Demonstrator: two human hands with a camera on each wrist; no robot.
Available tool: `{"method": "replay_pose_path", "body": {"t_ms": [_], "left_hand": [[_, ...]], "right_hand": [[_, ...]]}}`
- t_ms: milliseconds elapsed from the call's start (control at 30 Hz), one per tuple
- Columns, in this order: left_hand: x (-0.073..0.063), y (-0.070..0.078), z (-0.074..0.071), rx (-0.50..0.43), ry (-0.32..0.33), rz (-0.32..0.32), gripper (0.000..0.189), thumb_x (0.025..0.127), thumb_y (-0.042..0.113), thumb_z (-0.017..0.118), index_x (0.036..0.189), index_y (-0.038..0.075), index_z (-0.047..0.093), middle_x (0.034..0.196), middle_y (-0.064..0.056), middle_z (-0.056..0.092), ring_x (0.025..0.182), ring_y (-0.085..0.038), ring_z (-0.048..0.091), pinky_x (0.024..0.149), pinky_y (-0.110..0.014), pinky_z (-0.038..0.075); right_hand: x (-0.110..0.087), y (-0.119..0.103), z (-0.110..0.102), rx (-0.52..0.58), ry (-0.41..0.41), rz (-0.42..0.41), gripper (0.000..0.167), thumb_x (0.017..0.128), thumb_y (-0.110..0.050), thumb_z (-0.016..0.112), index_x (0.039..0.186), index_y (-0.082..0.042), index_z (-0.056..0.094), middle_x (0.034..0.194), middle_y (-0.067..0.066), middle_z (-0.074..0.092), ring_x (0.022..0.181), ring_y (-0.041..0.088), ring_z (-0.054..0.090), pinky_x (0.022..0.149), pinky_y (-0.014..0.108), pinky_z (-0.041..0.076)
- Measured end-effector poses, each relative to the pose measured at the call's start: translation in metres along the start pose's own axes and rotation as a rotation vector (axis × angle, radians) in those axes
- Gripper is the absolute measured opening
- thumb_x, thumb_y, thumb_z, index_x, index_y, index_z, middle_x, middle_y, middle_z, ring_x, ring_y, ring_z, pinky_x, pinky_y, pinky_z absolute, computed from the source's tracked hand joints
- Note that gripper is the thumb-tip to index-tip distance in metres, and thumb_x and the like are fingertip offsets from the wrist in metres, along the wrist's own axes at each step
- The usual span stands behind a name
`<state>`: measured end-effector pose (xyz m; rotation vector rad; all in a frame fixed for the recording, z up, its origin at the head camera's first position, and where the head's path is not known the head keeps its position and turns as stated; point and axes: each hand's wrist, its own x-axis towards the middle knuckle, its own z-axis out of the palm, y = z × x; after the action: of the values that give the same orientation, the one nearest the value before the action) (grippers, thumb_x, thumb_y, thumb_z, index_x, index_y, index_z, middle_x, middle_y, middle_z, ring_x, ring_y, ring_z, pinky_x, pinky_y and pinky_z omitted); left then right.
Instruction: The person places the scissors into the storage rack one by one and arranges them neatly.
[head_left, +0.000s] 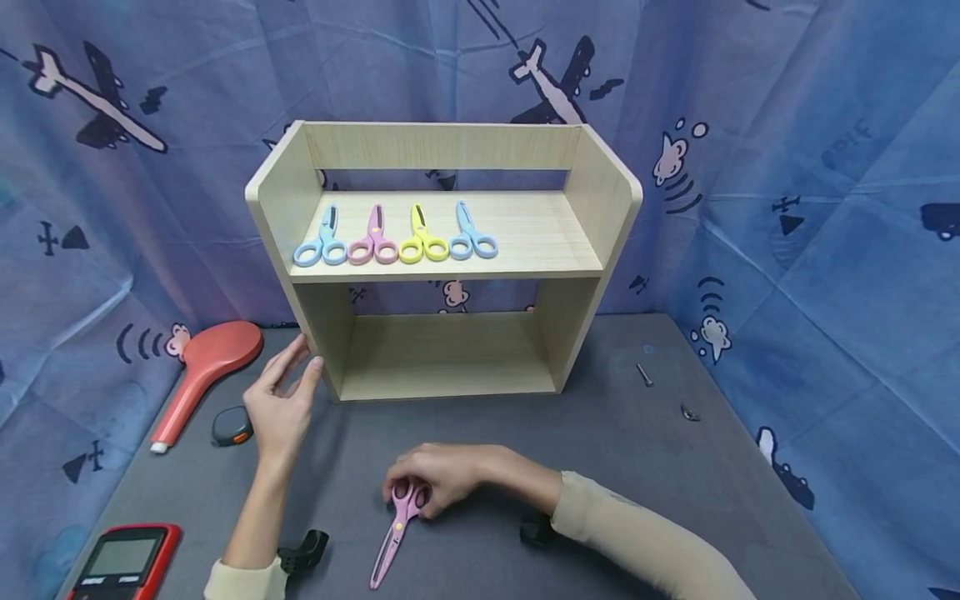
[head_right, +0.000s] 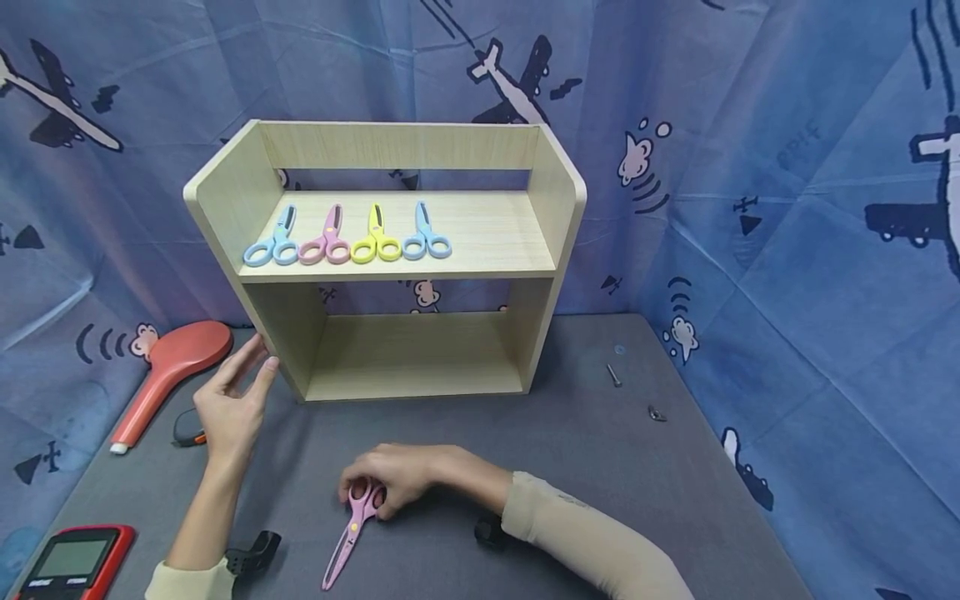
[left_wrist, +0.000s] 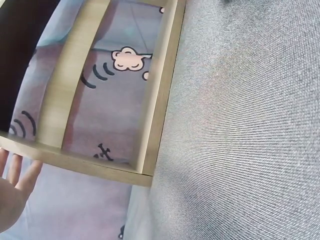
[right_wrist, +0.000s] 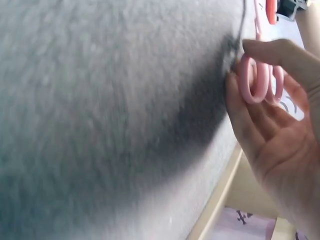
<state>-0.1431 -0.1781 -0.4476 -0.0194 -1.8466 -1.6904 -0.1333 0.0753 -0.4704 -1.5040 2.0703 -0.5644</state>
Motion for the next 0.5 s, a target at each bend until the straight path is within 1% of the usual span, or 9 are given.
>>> {"method": "replay_pose_path", "body": {"t_ms": [67, 100, 200, 267, 367, 433, 500], "left_hand": [[0.0, 0.0, 0.0, -0.001, -0.002, -0.001, 0.04, 0.1, 0.006, 0.078, 0.139, 0.013, 0.075, 0.139, -0.013, 0.072, 0.123, -0.003, 0.072, 0.097, -0.01, 0.058], [0.0, 0.0, 0.0, 0.002, -0.003, -0.002, 0.04, 0.1, 0.006, 0.078, 0.139, 0.013, 0.075, 0.139, -0.013, 0.072, 0.123, -0.002, 0.072, 0.097, -0.01, 0.058], [0.0, -0.001, 0.0, 0.0, -0.005, -0.004, 0.04, 0.099, 0.006, 0.078, 0.139, 0.013, 0.075, 0.139, -0.013, 0.072, 0.122, 0.001, 0.071, 0.096, -0.01, 0.058], [0.0, -0.001, 0.0, 0.002, -0.003, -0.004, 0.04, 0.099, 0.006, 0.079, 0.139, 0.013, 0.075, 0.138, -0.012, 0.073, 0.121, 0.002, 0.071, 0.096, -0.01, 0.058], [0.0, -0.001, 0.0, -0.003, -0.001, -0.006, 0.04, 0.099, 0.006, 0.079, 0.139, 0.013, 0.076, 0.137, -0.008, 0.073, 0.121, 0.002, 0.071, 0.096, -0.01, 0.058], [0.0, -0.002, 0.0, -0.004, 0.0, -0.005, 0.04, 0.099, 0.006, 0.079, 0.139, 0.013, 0.076, 0.136, -0.006, 0.073, 0.121, 0.002, 0.071, 0.096, -0.01, 0.058], [0.001, -0.002, 0.001, -0.007, 0.002, -0.004, 0.04, 0.099, 0.006, 0.079, 0.138, 0.013, 0.076, 0.136, -0.003, 0.073, 0.121, 0.001, 0.071, 0.096, -0.01, 0.058]], "right_hand": [[-0.005, 0.001, -0.002, 0.032, -0.027, 0.0, 0.048, 0.083, -0.003, 0.086, 0.127, -0.016, 0.071, 0.103, -0.006, 0.067, 0.085, -0.005, 0.055, 0.071, 0.003, 0.046], [-0.008, 0.002, -0.003, 0.066, -0.044, -0.001, 0.047, 0.083, -0.002, 0.086, 0.126, -0.015, 0.071, 0.102, -0.006, 0.068, 0.084, -0.005, 0.055, 0.07, 0.005, 0.046], [-0.017, 0.004, -0.007, 0.231, -0.101, 0.003, 0.045, 0.086, -0.002, 0.087, 0.127, -0.011, 0.073, 0.1, -0.005, 0.068, 0.079, -0.007, 0.057, 0.068, 0.008, 0.05], [-0.024, 0.006, -0.009, 0.379, -0.143, 0.015, 0.045, 0.087, 0.0, 0.087, 0.129, -0.007, 0.073, 0.1, -0.004, 0.069, 0.078, -0.007, 0.061, 0.068, 0.01, 0.053], [-0.035, 0.01, -0.012, 0.596, -0.204, 0.056, 0.051, 0.088, 0.004, 0.086, 0.135, 0.001, 0.069, 0.102, -0.002, 0.071, 0.075, -0.005, 0.067, 0.068, 0.013, 0.057], [-0.042, 0.011, -0.015, 0.672, -0.232, 0.079, 0.057, 0.088, 0.006, 0.085, 0.141, 0.004, 0.065, 0.105, 0.001, 0.074, 0.079, -0.005, 0.07, 0.072, 0.013, 0.058], [-0.05, 0.011, -0.018, 0.721, -0.251, 0.094, 0.062, 0.088, 0.007, 0.084, 0.145, 0.006, 0.061, 0.107, 0.01, 0.079, 0.083, -0.004, 0.072, 0.075, 0.013, 0.058]]}}
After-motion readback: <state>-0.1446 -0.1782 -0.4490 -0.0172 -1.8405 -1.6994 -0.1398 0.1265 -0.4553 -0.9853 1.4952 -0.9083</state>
